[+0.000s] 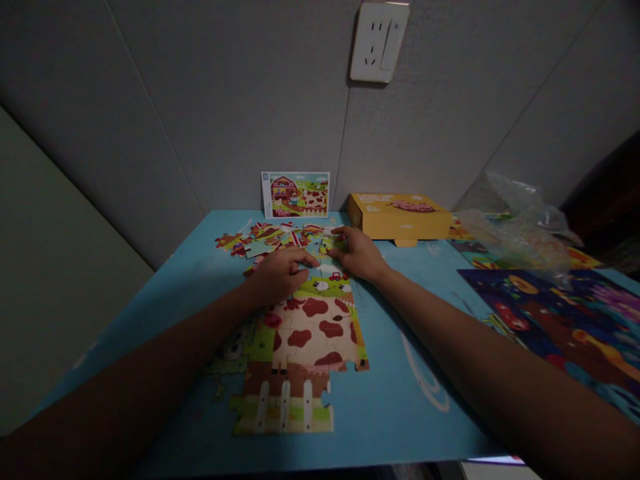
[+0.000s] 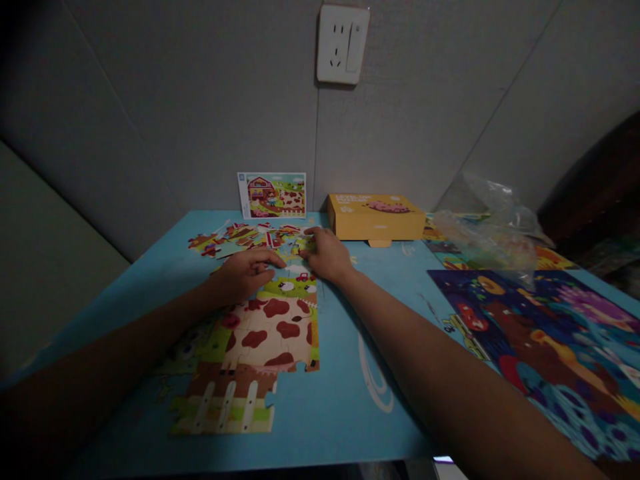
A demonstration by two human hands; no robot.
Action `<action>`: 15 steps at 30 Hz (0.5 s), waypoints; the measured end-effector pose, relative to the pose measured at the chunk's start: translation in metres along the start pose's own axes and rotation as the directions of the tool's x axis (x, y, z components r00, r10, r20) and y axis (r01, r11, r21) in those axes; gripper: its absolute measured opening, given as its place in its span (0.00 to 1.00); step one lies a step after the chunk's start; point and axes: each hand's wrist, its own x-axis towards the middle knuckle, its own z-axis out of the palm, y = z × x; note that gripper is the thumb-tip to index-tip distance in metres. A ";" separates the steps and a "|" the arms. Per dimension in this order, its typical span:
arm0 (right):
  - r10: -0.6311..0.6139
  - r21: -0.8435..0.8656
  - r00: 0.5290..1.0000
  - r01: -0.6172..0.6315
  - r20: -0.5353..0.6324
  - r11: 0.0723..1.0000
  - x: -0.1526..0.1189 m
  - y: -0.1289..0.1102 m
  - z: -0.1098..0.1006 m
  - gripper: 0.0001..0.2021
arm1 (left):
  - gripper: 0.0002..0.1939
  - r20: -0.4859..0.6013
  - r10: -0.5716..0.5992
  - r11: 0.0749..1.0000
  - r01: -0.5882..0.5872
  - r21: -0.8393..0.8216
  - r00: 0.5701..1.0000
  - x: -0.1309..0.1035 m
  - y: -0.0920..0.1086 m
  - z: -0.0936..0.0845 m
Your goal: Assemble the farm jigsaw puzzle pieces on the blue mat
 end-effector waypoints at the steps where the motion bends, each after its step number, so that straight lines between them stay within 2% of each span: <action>1: -0.010 0.040 0.999 0.011 -0.030 0.999 0.000 0.001 0.001 0.22 | 0.14 -0.008 0.001 1.000 -0.001 0.004 1.000 0.000 0.000 0.000; 4: -0.075 0.237 0.990 0.101 -0.116 0.966 0.000 0.001 0.001 0.17 | 0.20 -0.025 0.015 1.000 -0.015 -0.011 1.000 0.000 0.001 -0.001; 6: -0.125 0.387 0.981 0.175 -0.151 0.906 -0.002 -0.002 0.002 0.14 | 0.23 -0.007 0.024 0.999 -0.025 -0.038 1.000 0.000 0.003 -0.002; 10: -0.190 0.582 0.970 0.242 -0.149 0.776 -0.006 -0.007 0.005 0.12 | 0.23 0.064 0.000 0.998 0.004 -0.060 0.998 -0.001 0.008 -0.004; 12: -0.195 0.585 0.973 0.232 -0.126 0.777 -0.007 -0.007 0.005 0.12 | 0.21 0.062 -0.028 0.998 0.031 -0.057 0.998 -0.001 0.010 -0.004; 15: -0.139 0.418 0.979 0.190 -0.149 0.888 -0.004 -0.005 0.002 0.12 | 0.20 0.017 -0.052 0.996 0.053 -0.066 0.999 -0.001 0.010 -0.004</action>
